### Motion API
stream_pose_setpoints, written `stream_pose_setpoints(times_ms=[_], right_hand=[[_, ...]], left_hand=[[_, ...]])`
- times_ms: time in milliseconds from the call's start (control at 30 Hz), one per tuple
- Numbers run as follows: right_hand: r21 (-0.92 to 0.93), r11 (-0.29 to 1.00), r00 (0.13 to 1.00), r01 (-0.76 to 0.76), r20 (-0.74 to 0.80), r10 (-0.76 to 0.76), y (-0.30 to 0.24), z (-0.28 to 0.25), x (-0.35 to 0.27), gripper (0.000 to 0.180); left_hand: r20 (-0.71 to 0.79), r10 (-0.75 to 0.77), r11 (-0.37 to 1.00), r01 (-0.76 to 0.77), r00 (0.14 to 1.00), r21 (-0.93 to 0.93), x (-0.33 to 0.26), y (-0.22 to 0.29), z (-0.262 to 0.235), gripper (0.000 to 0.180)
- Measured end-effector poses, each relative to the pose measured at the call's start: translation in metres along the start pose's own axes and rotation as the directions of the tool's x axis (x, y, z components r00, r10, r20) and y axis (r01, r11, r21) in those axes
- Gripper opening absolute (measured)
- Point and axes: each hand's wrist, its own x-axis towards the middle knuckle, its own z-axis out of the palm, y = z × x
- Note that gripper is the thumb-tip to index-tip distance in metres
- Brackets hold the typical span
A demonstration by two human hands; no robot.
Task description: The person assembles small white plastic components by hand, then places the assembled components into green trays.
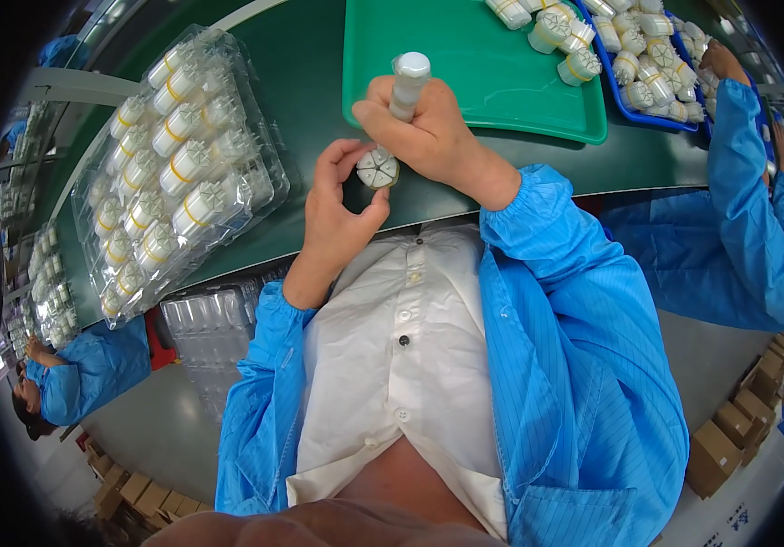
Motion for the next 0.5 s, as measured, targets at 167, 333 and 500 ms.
stream_pose_setpoints(times_ms=[167,333,500], right_hand=[[0.046,0.997,0.997,-0.054,-0.057,0.057,0.005,0.006,0.001,0.028],[0.177,0.976,0.985,0.127,-0.138,-0.103,-0.007,0.003,-0.011,0.023],[-0.197,0.973,0.972,-0.123,-0.223,0.078,0.002,-0.011,-0.04,0.024]], left_hand=[[0.047,-0.065,0.992,0.07,0.997,-0.102,-0.004,-0.006,0.0,0.06],[-0.038,0.166,0.982,-0.162,0.985,0.1,-0.018,0.022,-0.023,0.055],[-0.173,0.466,0.755,-0.288,0.868,0.589,-0.018,0.071,-0.135,0.058]])
